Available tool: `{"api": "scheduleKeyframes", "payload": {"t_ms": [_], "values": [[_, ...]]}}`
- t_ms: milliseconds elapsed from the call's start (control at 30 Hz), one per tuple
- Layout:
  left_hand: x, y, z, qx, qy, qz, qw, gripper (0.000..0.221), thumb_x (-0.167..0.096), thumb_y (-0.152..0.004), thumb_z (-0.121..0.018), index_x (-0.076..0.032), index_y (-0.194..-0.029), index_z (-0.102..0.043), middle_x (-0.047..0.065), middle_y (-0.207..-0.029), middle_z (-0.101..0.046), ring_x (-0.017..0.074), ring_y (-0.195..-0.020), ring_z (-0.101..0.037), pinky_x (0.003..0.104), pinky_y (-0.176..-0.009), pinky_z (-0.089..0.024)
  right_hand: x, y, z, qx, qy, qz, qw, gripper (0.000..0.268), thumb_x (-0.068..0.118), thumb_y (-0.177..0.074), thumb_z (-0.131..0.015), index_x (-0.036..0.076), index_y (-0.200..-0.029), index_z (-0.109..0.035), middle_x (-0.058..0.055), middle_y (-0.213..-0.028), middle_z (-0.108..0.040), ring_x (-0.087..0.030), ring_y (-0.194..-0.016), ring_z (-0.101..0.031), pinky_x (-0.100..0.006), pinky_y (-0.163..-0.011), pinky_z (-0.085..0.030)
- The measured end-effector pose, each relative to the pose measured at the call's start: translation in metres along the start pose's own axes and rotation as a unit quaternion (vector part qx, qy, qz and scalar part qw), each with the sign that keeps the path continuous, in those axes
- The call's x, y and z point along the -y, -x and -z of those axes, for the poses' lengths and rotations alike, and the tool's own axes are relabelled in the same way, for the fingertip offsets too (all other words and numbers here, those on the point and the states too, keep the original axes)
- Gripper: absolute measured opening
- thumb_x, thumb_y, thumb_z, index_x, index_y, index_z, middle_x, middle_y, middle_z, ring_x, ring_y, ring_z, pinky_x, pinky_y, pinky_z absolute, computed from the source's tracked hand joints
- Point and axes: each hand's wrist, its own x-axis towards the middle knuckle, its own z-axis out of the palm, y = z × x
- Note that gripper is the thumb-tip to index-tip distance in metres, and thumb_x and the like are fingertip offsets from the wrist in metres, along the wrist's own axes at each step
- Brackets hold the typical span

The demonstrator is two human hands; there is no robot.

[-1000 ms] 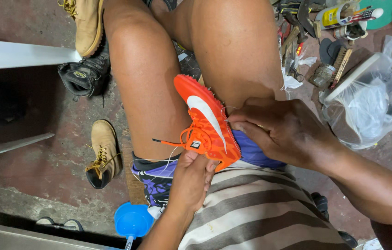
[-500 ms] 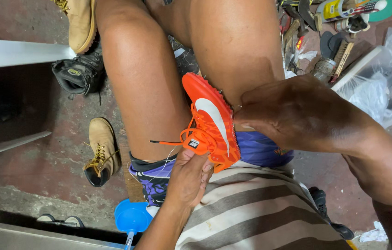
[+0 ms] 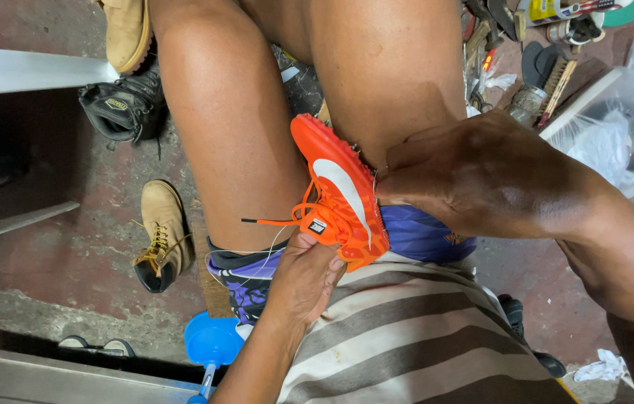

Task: The person stitches the sole onto an orange athletic shoe by hand using a needle and thread, pulling the thread through several points along the side of the shoe.

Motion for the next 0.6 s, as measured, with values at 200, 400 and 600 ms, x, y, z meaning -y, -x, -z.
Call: {"api": "scheduleKeyframes", "payload": {"t_ms": [200, 400, 600], "values": [[-0.002, -0.002, -0.002, 0.011, 0.019, -0.001, 1.0, 0.011, -0.002, -0.093, -0.061, -0.012, -0.09, -0.063, -0.003, -0.067, -0.055, 0.0042, -0.052, -0.043, 0.02, -0.043, -0.028, -0.002, 0.001, 0.0, -0.003, -0.001, 0.008, 1.0, 0.021, 0.016, -0.076, -0.073, 0.015, -0.097, -0.072, -0.003, -0.083, -0.068, -0.025, -0.079, -0.07, -0.042, -0.061, -0.054], [-0.001, -0.002, 0.001, 0.021, 0.018, -0.04, 0.999, 0.015, -0.001, -0.096, -0.058, -0.01, -0.084, -0.062, -0.003, -0.063, -0.053, 0.0044, -0.048, -0.04, 0.022, -0.04, -0.026, 0.004, 0.004, -0.013, -0.056, -0.013, -0.001, 0.998, 0.014, 0.013, -0.086, -0.071, 0.01, -0.1, -0.068, -0.004, -0.089, -0.068, -0.024, -0.08, -0.069, -0.039, -0.065, -0.055], [0.01, 0.008, -0.006, -0.036, -0.109, -0.089, 0.989, 0.018, -0.004, -0.101, -0.059, -0.009, -0.084, -0.064, -0.007, -0.062, -0.051, 0.0014, -0.047, -0.035, 0.023, -0.04, -0.023, 0.02, 0.017, -0.02, -0.035, 0.027, -0.075, 0.996, 0.011, 0.011, -0.083, -0.068, 0.007, -0.092, -0.064, -0.008, -0.08, -0.065, -0.027, -0.072, -0.067, -0.041, -0.06, -0.053]]}}
